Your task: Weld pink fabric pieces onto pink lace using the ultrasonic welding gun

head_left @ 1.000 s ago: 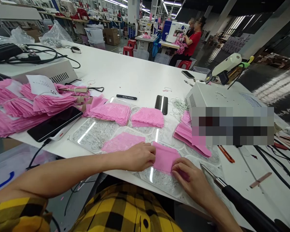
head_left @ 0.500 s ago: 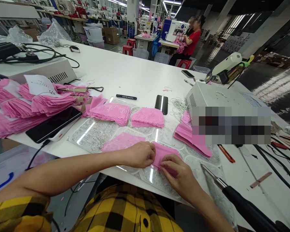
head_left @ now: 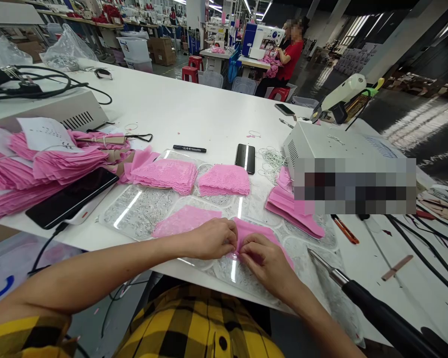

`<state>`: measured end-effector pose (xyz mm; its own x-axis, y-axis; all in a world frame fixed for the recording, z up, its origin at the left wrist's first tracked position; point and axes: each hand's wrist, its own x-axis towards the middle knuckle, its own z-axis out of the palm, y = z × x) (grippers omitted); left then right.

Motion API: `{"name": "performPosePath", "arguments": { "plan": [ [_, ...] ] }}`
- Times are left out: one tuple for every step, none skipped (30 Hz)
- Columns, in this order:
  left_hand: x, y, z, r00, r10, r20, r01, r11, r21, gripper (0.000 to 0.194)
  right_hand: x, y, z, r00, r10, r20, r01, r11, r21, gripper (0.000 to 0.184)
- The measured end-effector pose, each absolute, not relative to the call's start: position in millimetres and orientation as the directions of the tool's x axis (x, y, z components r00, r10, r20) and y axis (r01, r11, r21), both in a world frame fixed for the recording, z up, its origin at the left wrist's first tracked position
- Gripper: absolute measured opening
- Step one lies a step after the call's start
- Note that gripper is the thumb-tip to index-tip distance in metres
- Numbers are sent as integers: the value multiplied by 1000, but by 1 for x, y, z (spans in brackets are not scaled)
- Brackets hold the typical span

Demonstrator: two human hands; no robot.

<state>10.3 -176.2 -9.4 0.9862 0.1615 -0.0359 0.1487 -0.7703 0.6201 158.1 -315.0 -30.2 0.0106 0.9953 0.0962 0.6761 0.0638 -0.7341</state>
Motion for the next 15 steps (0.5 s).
{"name": "performPosePath", "arguments": {
  "plan": [
    [10, -176, -10, 986, 164, -35, 150, -769, 621, 10, 158, -314, -30, 15, 996, 83, 667, 52, -743, 17],
    [10, -176, -10, 986, 166, -33, 150, -769, 622, 10, 158, -313, -29, 23, 997, 71, 657, 39, -753, 18],
    [10, -177, -10, 986, 166, -32, 150, -768, 622, 10, 159, -313, -28, 31, 998, 63, 645, 28, -764, 19],
    [10, -177, -10, 986, 166, -31, 149, -769, 622, 10, 159, -312, -26, 38, 998, 56, 630, 20, -776, 20],
    [10, -177, -10, 986, 165, -30, 148, -769, 622, 10, 159, -311, -25, 44, 998, 51, 615, 13, -788, 21],
    [9, -177, -10, 986, 165, -30, 148, -770, 621, 10, 160, -310, -23, 48, 998, 45, 601, 7, -799, 22],
    [9, -177, -9, 986, 164, -31, 148, -771, 620, 10, 160, -309, -22, 52, 998, 36, 587, -1, -809, 22],
    [9, -177, -9, 986, 163, -32, 148, -772, 618, 9, 160, -309, -21, 56, 998, 26, 576, -11, -817, 21],
    [9, -177, -8, 986, 162, -33, 148, -774, 615, 8, 161, -308, -20, 61, 998, 16, 568, -22, -823, 21],
    [9, -177, -8, 986, 161, -35, 149, -776, 613, 8, 161, -307, -19, 67, 998, 5, 561, -33, -827, 21],
    [9, -177, -8, 986, 161, -37, 150, -777, 611, 7, 162, -307, -19, 73, 997, -4, 554, -44, -831, 22],
    [8, -177, -8, 986, 160, -39, 150, -779, 609, 7, 162, -306, -19, 79, 997, -11, 547, -53, -835, 22],
    [8, -178, -8, 986, 160, -40, 151, -780, 608, 7, 163, -306, -20, 86, 996, -17, 539, -60, -840, 22],
    [8, -178, -8, 986, 161, -41, 152, -780, 606, 7, 163, -306, -20, 91, 996, -22, 530, -67, -845, 22],
    [8, -178, -8, 986, 162, -41, 154, -781, 605, 6, 164, -305, -21, 96, 995, -28, 521, -74, -850, 22]
  ]
}}
